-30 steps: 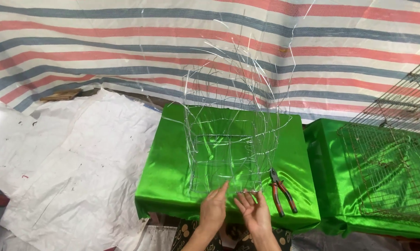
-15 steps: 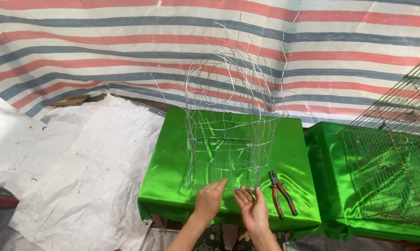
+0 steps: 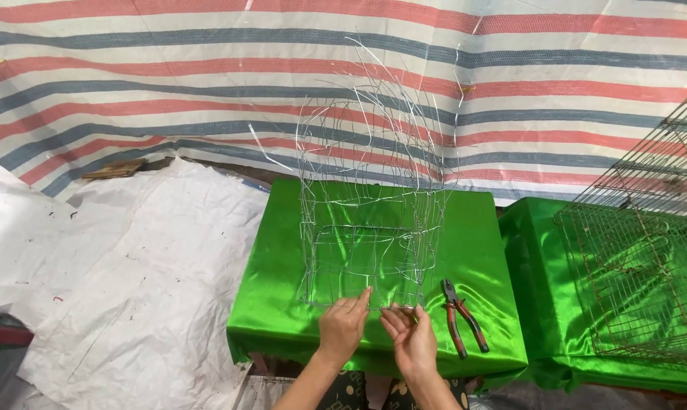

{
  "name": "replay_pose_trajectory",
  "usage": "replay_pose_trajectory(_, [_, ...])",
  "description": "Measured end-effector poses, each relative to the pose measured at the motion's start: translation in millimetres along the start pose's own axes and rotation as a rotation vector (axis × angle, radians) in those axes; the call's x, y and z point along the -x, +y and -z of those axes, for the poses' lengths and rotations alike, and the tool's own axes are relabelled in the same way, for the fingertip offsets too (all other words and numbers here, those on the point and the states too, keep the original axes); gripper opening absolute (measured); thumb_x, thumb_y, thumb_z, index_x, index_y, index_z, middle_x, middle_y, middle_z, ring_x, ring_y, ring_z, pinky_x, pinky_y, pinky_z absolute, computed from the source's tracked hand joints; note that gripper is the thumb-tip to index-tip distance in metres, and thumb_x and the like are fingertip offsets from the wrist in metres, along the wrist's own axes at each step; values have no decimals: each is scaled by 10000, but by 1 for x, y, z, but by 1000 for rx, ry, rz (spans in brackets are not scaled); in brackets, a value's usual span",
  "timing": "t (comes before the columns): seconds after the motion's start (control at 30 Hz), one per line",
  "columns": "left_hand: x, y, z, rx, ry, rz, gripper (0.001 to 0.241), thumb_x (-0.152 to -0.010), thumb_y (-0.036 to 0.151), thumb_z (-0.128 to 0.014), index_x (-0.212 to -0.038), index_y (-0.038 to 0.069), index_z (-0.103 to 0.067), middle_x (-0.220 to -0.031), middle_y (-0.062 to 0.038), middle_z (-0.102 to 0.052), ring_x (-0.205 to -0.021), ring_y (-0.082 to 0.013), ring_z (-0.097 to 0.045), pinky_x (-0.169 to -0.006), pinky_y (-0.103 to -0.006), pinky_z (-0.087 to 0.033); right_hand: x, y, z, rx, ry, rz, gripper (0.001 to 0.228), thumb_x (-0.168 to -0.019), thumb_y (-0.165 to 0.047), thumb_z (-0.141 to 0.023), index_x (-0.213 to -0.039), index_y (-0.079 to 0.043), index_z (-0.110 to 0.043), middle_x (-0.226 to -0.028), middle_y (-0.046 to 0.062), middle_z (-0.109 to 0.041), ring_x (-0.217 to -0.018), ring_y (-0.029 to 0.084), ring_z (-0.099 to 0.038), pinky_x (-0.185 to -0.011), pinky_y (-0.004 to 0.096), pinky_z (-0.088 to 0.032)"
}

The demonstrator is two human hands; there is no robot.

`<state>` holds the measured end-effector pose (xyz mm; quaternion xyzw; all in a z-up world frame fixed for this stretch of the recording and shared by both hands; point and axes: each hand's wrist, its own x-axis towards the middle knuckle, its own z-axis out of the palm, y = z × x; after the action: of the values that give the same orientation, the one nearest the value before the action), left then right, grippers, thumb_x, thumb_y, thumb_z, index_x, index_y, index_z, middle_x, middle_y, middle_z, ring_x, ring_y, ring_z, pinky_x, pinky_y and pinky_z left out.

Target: Assembling a wire frame structure by bending and connecting metal wires using hands and pliers.

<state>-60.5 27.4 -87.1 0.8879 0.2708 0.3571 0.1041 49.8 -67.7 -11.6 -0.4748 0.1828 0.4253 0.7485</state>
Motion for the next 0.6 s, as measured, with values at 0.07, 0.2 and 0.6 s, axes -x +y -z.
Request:
replay_pose_trajectory(0.07, [-1,5,-3,3,-10,29,457,-820,111,-761,-1259,153,-641,-856,2,-773,-720,-150,-711,-544,-252,-550,4,0,-4,4,0,-4,311,-1097,-210,-330,-1123,59,-484,-1216,368,-579,-1215,501,-584,-1089,561,-461])
replay_pose_trajectory(0.2, [-8,12,-2,24,-13,60,437,-841,86,-726,-1259,175,-639,-854,35,-778,-738,-151,-695,-529,-253,-460,6,-1,-11,-1,16,-5,339,-1099,-206,-310,-1155,88,-469,-1257,403,-554,-1255,512,-562,-1121,551,-434])
replay_pose_trajectory(0.6, [26,18,-49,-23,-64,80,329,-949,72,-591,-1266,145,-640,-753,2,-688,-611,-122,-595,-449,-215,-473,-23,-7,29,204,-7,4,356,-1088,-226,-344,-1149,87,-501,-1303,392,-579,-1196,505,-600,-1065,557,-477])
